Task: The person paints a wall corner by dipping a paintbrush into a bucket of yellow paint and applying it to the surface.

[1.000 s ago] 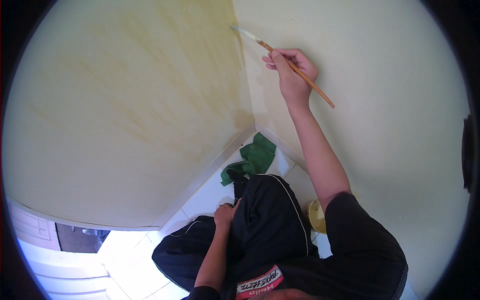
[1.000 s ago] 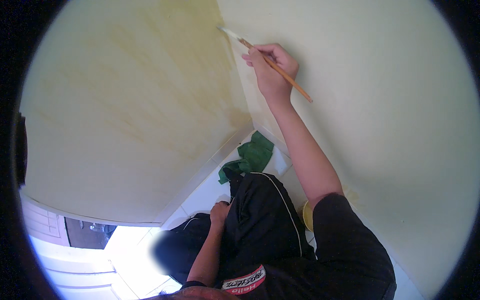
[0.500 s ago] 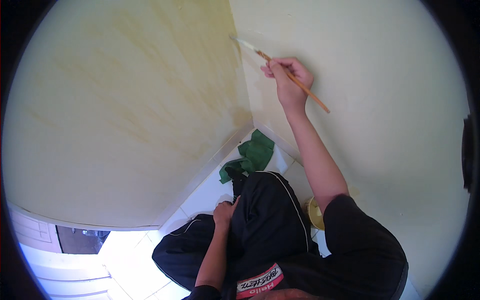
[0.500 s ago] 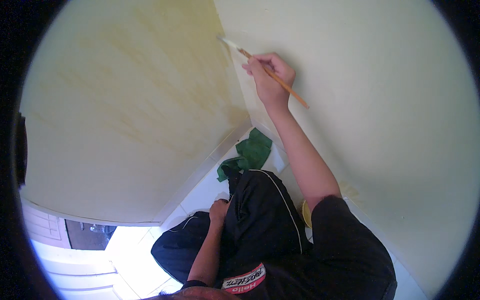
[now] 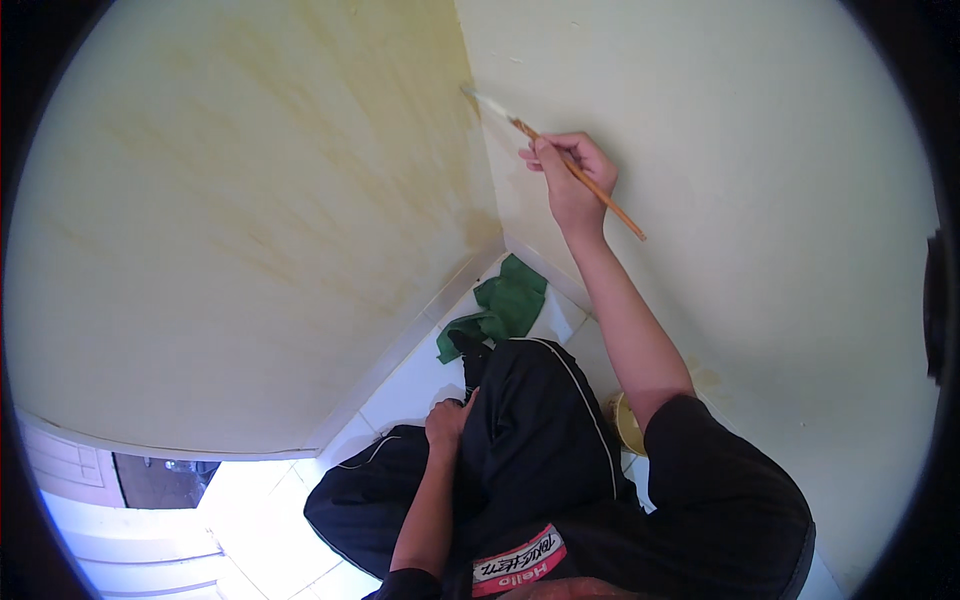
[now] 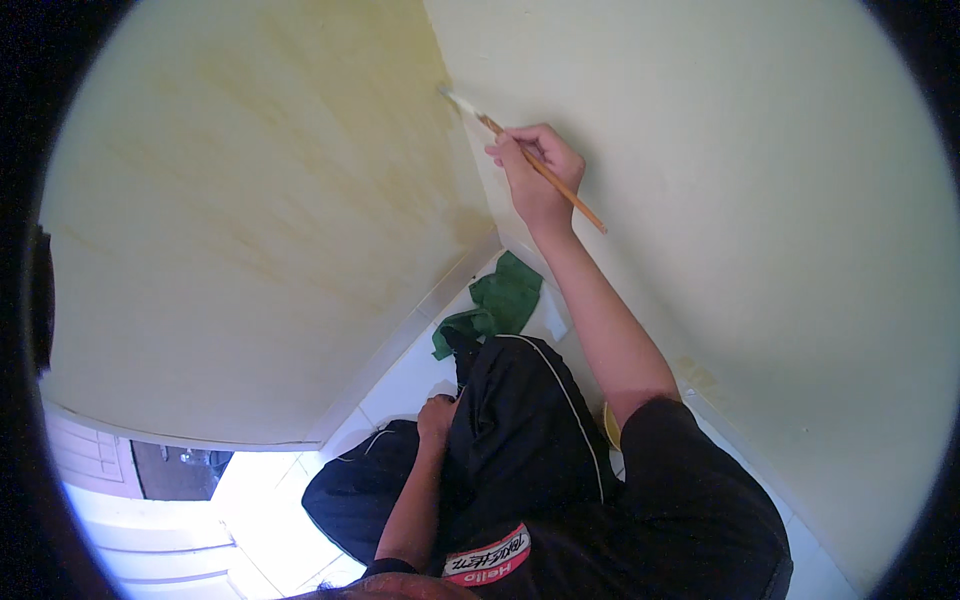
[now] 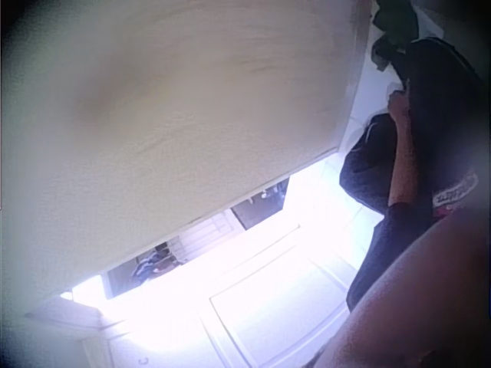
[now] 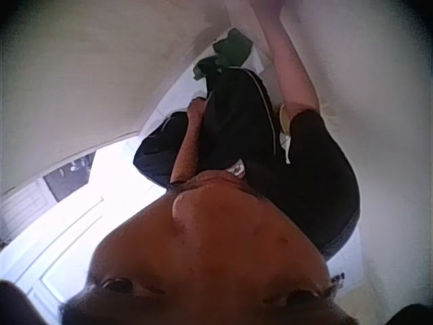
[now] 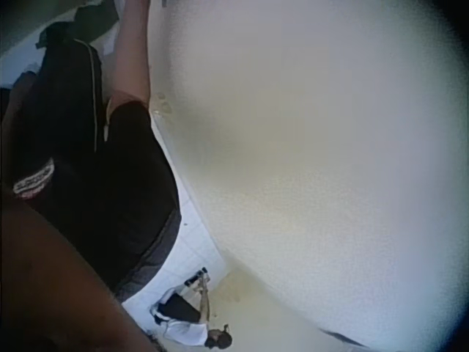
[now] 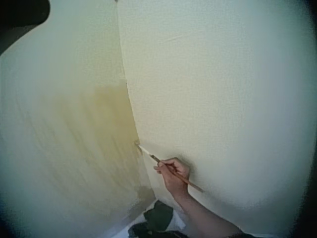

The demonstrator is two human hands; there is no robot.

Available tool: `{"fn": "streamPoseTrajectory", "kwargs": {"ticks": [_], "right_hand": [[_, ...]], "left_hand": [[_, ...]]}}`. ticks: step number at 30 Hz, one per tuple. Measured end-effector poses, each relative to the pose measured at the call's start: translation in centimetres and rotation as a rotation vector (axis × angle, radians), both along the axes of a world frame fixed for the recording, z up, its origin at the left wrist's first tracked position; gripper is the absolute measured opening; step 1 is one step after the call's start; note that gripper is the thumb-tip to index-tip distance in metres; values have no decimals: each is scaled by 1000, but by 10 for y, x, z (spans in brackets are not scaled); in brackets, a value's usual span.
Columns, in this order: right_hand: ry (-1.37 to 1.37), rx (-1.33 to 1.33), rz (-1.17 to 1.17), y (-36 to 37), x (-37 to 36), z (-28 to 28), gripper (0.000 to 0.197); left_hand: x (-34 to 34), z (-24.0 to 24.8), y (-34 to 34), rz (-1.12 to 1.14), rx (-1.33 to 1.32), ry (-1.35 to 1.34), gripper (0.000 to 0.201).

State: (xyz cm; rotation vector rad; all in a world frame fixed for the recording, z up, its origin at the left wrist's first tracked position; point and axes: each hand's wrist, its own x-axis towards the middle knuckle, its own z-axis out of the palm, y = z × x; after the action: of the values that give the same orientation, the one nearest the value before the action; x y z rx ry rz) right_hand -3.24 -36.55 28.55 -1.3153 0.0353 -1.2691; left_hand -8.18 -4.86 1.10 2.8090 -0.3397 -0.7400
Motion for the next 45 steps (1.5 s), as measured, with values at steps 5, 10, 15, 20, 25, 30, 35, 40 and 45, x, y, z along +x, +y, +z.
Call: {"fn": "streamPoseTrajectory", "kwargs": {"ticks": [5, 10, 15, 20, 25, 30, 35, 40, 45], "right_hand": [[187, -6, -15, -4, -11, -11, 6], [-76, -27, -53, 6, -5, 29, 9], [-3, 26, -14, 2, 3, 12, 8], [162, 29, -28, 0, -9, 8, 7], [-173, -77, -65, 12, -2, 56, 8], [-171, -109, -78, 13, 15, 63, 10], [34, -65, -79, 5, 3, -1, 8], [214, 85, -40, 14, -15, -42, 7], [7, 1, -28, 27, -26, 5, 6]], "left_hand": [[-1, 1, -1, -9, -13, -26, 91], [-1, 7, 1, 2, -19, 24, 92], [2, -1, 1, -11, -23, 11, 93], [1, 0, 1, 9, -27, -5, 93], [-1, 5, 2, 0, -9, 11, 94], [-2, 1, 3, 9, -13, -8, 94], [-2, 10, -3, 18, 2, 8, 94], [-1, 19, -1, 13, -2, 34, 93], [-2, 15, -3, 29, 2, 30, 93]]}}
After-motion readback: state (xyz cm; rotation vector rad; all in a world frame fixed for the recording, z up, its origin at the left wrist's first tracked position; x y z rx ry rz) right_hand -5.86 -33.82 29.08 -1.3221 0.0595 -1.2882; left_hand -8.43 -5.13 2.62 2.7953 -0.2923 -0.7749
